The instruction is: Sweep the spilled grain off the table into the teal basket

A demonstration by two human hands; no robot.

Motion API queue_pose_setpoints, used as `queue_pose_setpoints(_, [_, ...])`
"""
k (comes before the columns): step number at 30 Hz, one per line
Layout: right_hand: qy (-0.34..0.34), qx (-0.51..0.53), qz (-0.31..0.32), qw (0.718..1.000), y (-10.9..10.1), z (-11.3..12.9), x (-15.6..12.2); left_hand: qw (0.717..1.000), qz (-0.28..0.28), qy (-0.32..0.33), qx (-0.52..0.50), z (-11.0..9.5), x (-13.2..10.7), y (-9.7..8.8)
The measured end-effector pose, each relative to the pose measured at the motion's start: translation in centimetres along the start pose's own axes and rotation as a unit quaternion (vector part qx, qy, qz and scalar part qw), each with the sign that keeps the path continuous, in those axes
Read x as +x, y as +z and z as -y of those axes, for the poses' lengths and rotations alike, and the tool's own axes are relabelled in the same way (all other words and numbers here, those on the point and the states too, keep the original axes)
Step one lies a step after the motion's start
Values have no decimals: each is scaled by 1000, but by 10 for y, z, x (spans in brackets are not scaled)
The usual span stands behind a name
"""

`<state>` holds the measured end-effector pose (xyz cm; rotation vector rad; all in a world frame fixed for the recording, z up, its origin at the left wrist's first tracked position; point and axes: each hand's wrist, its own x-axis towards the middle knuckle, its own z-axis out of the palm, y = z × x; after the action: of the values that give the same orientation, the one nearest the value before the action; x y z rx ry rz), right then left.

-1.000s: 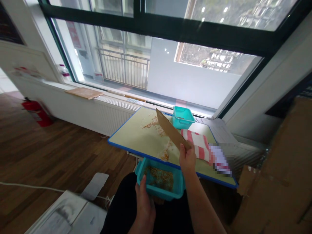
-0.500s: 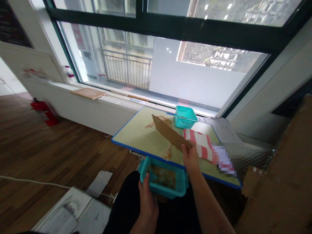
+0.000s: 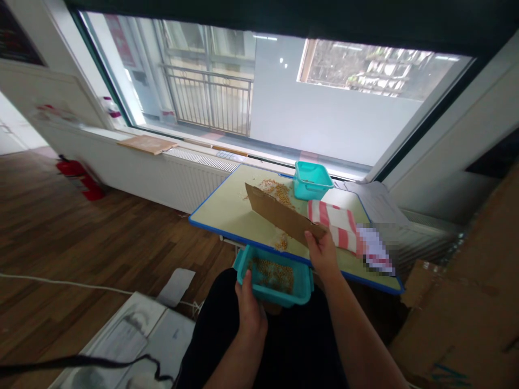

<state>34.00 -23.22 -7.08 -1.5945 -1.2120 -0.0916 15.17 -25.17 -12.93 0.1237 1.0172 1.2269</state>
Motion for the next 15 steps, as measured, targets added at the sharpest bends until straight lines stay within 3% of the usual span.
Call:
queue_pose_setpoints(7, [-12, -10, 11, 1000, -9, 14, -18, 999, -28, 21, -6, -5, 16, 12])
queue_pose_setpoints(15, [5, -44, -22, 999, -12, 46, -45, 997, -70, 26, -3, -1, 12, 22])
